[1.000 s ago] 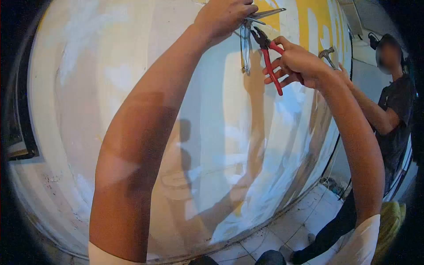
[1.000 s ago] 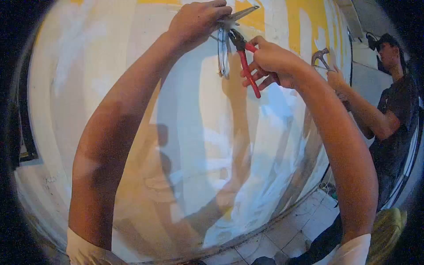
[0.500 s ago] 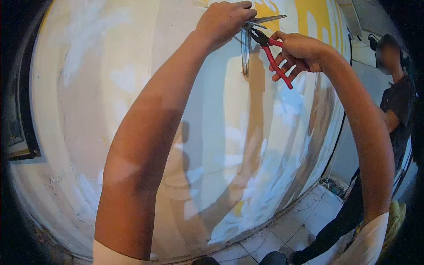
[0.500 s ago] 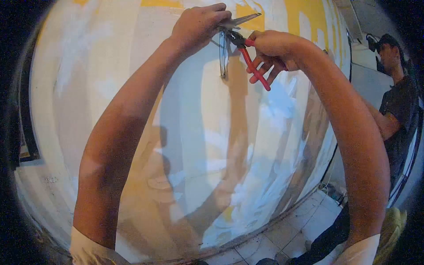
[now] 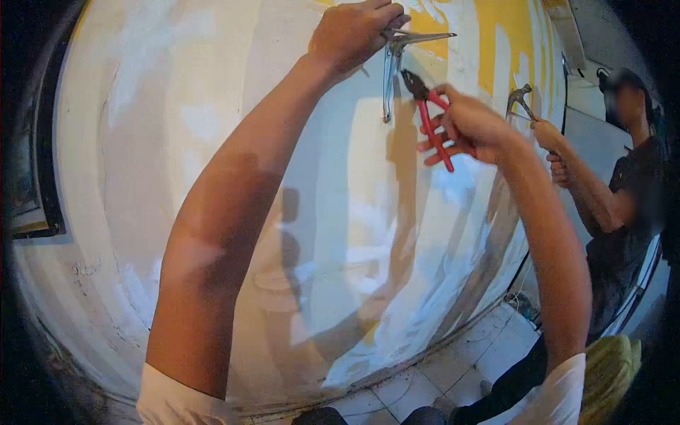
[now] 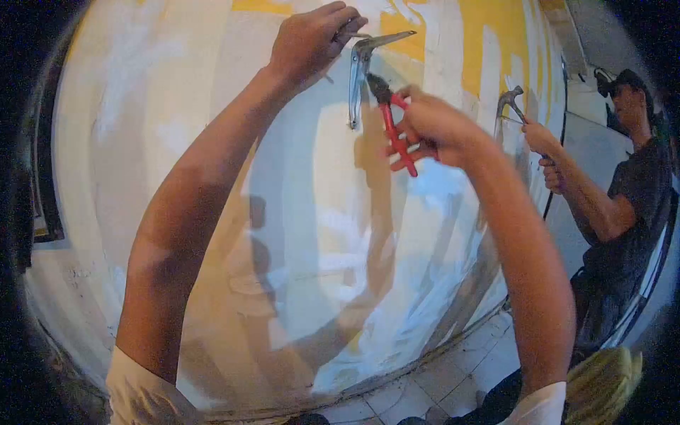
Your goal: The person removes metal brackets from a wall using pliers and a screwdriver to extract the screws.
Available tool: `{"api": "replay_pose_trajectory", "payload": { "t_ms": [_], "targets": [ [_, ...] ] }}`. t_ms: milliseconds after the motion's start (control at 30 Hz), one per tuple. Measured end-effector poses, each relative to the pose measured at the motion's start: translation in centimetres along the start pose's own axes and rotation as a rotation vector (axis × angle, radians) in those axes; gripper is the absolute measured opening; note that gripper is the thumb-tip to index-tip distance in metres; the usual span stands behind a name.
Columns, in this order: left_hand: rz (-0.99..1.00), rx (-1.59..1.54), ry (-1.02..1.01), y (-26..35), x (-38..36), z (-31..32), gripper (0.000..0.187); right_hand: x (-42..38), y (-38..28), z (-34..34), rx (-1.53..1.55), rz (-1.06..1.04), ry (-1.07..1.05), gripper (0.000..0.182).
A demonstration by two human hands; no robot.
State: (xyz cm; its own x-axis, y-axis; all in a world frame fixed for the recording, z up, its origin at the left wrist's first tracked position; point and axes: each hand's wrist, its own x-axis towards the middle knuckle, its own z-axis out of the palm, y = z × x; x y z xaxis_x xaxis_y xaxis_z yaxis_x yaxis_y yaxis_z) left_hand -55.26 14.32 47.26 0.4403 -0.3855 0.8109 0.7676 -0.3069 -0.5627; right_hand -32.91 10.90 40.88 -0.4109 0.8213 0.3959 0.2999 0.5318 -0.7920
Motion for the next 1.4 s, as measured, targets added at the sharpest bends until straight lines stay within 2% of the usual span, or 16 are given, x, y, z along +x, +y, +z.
{"api": "replay_pose_trajectory", "payload": {
  "t_ms": [133,200,267,333,400,467,600,700,767,867,900,1000,1100,1167,1300,1400],
  "targets": [
    [-0.125,-0.022,0.094,1.7,-1.2,1.7,0.01,0.4,2.9,0.5,0.158,-0.007,-0.002,0.07],
    [-0.366,-0.178,0.056,5.3,-3.1,0.9,0.014,-0.4,4.0,0.7,0.321,-0.003,-0.031,0.065],
    [-0.756,-0.338,0.034,11.3,-5.2,-2.0,0.025,-1.3,4.6,0.7,0.429,0.034,-0.044,0.068],
    [-1.256,-0.59,-0.205,16.3,-6.9,-5.0,0.032,-2.2,4.0,0.4,0.471,0.131,-0.024,0.071],
    [-1.538,-0.725,-0.355,20.0,-8.4,-5.9,0.034,-3.1,2.5,0.7,0.608,0.216,-0.053,0.074],
    [-1.791,-0.951,-0.372,22.4,-8.3,-6.6,0.034,-3.6,1.2,1.1,0.657,0.303,-0.085,0.076],
    [-1.8,-0.857,-0.358,24.2,-4.8,-7.4,0.028,-3.7,-1.3,0.9,0.706,0.453,-0.1,0.075],
    [-1.814,-0.753,-0.556,20.5,-0.1,-8.5,0.014,-3.9,-2.3,0.7,0.818,0.551,-0.04,0.067],
    [-1.863,-0.754,-0.542,19.8,0.6,-8.6,0.017,-4.3,-2.1,0.6,0.935,0.682,0.068,0.07],
    [-1.839,-0.742,-0.475,20.1,0.7,-8.1,0.022,-3.4,-3.4,-0.1,0.915,0.717,-0.016,0.067],
    [-1.814,-0.732,-0.445,20.4,0.7,-8.0,0.024,-3.2,-3.7,-0.5,0.89,0.692,-0.051,0.067],
    [-2.019,-0.754,-0.437,20.6,1.5,-7.5,0.027,-2.6,-4.4,-0.9,0.792,0.621,-0.124,0.066],
    [-2.03,-0.783,-0.429,20.3,1.7,-7.0,0.024,-1.4,-5.6,-0.9,0.672,0.596,-0.124,0.062],
    [-2.047,-0.802,-0.355,20.1,1.9,-6.3,0.023,-0.7,-6.2,-1.6,0.638,0.633,-0.114,0.062],
    [-2.111,-0.855,-0.262,19.1,3.1,-4.8,0.023,1.0,-6.4,-2.9,0.563,0.531,-0.17,0.064],
    [-2.199,-0.973,-0.072,18.9,3.9,-3.6,0.022,2.3,-7.2,-3.9,0.58,0.514,-0.211,0.066]
  ]
}}
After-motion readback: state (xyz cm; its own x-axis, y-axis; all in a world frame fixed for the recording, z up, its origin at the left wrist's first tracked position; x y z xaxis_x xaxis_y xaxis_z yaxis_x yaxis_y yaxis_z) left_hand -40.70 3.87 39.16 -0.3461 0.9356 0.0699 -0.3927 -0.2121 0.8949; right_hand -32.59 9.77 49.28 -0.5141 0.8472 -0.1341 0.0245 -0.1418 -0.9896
